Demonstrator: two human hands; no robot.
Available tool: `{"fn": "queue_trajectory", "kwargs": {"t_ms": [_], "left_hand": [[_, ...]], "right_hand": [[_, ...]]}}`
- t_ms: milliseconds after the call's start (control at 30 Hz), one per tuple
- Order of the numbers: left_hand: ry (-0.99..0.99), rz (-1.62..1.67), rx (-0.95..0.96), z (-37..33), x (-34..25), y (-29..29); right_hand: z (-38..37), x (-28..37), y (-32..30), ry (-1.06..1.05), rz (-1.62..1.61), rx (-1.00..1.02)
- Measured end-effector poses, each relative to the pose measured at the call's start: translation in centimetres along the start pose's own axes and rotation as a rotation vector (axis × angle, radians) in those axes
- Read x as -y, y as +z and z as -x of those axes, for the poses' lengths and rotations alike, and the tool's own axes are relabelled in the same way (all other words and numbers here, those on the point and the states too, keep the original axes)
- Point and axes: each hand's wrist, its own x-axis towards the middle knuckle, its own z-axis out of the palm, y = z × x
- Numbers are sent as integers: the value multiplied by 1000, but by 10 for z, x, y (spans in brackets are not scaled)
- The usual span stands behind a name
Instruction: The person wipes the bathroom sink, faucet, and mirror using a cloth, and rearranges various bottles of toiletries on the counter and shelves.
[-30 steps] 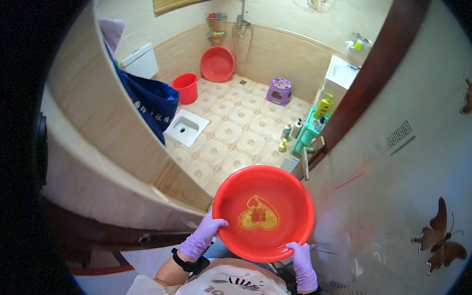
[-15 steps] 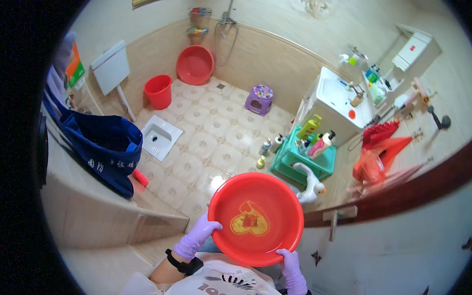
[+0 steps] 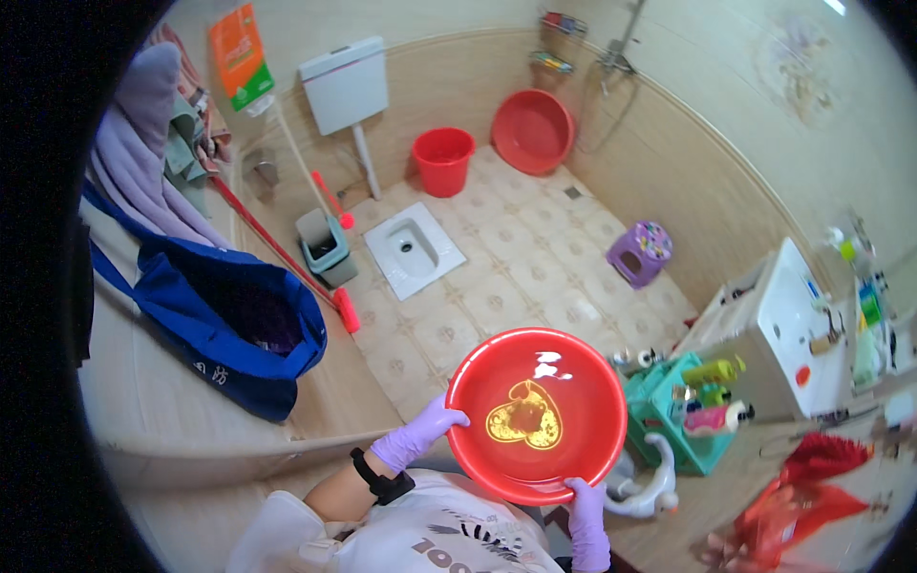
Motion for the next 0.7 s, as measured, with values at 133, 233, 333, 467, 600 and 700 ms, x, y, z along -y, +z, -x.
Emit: {"fn": "queue_trajectory", "kwargs": {"t_ms": [133, 233, 333, 467, 600, 700], "left_hand": [[93, 127, -154, -73, -23, -12], [65, 235, -216, -121, -54, -34], [50, 356, -230, -186, -72, -71], [-19, 606, -180, -281, -106, -147], [-49, 852, -188, -368, -142, -224], [-24, 1018, -340, -432, -169, -260]], "right_hand": [[-98, 75, 45, 57, 200, 171], [-172, 125, 103, 97, 363, 236], [-252, 165, 176, 136, 517, 289], [-348, 224, 321, 230, 742, 400], [-419, 261, 471, 132, 901, 490], [-461, 297, 568, -114, 1181, 529]]}}
